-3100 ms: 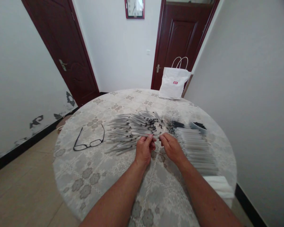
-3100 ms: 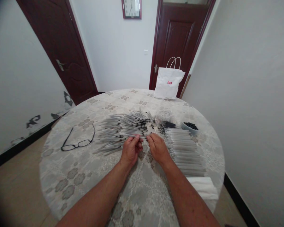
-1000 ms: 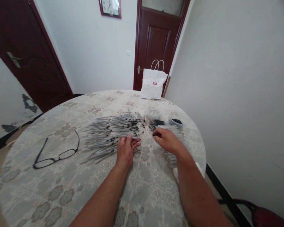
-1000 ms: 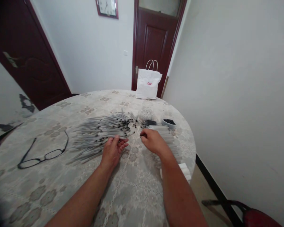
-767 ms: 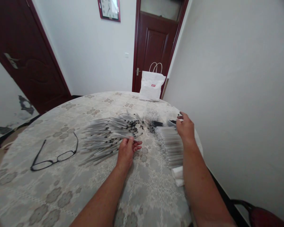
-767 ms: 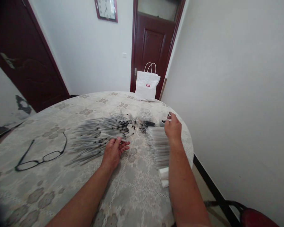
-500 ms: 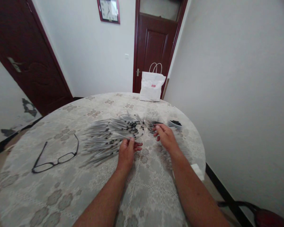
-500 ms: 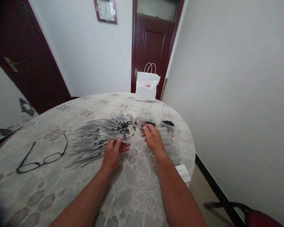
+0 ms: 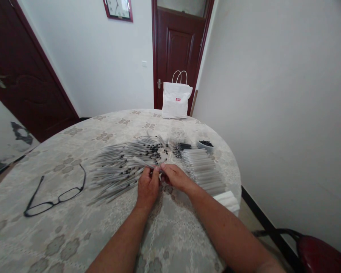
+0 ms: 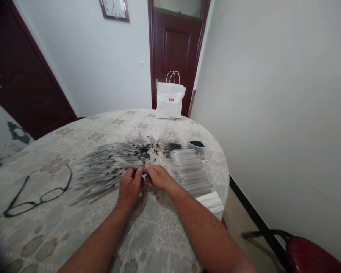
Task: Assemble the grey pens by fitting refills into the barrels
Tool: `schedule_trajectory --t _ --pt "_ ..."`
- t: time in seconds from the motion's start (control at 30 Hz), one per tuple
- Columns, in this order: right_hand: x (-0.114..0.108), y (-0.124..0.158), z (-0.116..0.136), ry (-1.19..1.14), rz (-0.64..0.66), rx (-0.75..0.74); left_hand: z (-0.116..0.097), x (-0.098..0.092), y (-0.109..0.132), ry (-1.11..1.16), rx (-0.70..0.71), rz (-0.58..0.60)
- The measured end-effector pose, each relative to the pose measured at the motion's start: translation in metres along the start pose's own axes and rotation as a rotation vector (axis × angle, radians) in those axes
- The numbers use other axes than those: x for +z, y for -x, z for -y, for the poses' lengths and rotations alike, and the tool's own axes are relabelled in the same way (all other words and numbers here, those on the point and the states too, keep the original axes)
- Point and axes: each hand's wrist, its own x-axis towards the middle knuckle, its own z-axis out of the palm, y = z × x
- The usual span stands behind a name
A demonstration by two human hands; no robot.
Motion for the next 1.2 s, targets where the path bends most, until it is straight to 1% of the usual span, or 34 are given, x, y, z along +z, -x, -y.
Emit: schedule_trajectory --t 0.1,0.17,0.23,0.3,0.4,0.47,0.53,0.57,0.6,0.67,0.73,0.8,0.87,0.93,1.0,1.1,1.2 --pt "-0.005 0.0 0.004 0.09 0.005 -0.037 0.001 -0.002 -0.003 0.036 -0.046 -0.033" --pt "-0.007 0.0 0.007 0.155 0.011 -0.062 0.005 -0.003 -0.007 0.102 -0.097 -0.072" --pt "-0.011 0.002 0.012 0.215 0.042 -0.078 0.01 -0.004 -0.011 0.189 -0.154 -0.116" --pt "-0.016 0.006 0.017 0.306 0.095 -0.101 0.016 -0.004 -0.015 0.264 -0.196 -0.157" --pt "-0.026 0.016 0.027 0.532 0.202 -0.154 0.021 -0.003 -0.018 0.309 -0.22 -0.196" --pt "-0.034 0.025 0.038 0.67 0.297 -0.165 0.023 -0.002 -0.018 0.325 -0.228 -0.212" --pt "-0.043 0.032 0.051 0.756 0.343 -0.177 0.024 -0.001 -0.018 0.347 -0.233 -0.217" --pt "-0.048 0.035 0.057 0.785 0.321 -0.195 0.025 0.0 -0.018 0.356 -0.237 -0.214" --pt "-0.054 0.036 0.063 0.81 0.27 -0.221 0.025 0.001 -0.018 0.359 -0.24 -0.205" --pt "-0.067 0.032 0.073 0.874 0.137 -0.273 0.026 0.002 -0.017 0.344 -0.234 -0.173" --pt "-0.084 0.021 0.077 0.987 0.005 -0.273 0.026 0.003 -0.016 0.313 -0.213 -0.133" --pt "-0.101 0.004 0.075 1.159 -0.104 -0.204 0.025 0.004 -0.015 0.292 -0.194 -0.082" --pt "-0.116 -0.014 0.07 1.348 -0.169 -0.088 0.022 0.004 -0.013 0.282 -0.185 -0.035" --pt "-0.127 -0.03 0.063 1.503 -0.166 0.037 0.019 0.004 -0.012 0.273 -0.171 -0.001" --pt "-0.133 -0.043 0.056 1.587 -0.128 0.129 0.015 0.005 -0.011 0.269 -0.163 0.019" --pt "-0.135 -0.057 0.047 1.621 -0.098 0.189 0.012 0.006 -0.009 0.287 -0.176 0.045" --pt "-0.135 -0.066 0.041 1.623 -0.117 0.226 0.009 0.007 -0.008 0.298 -0.187 0.08"
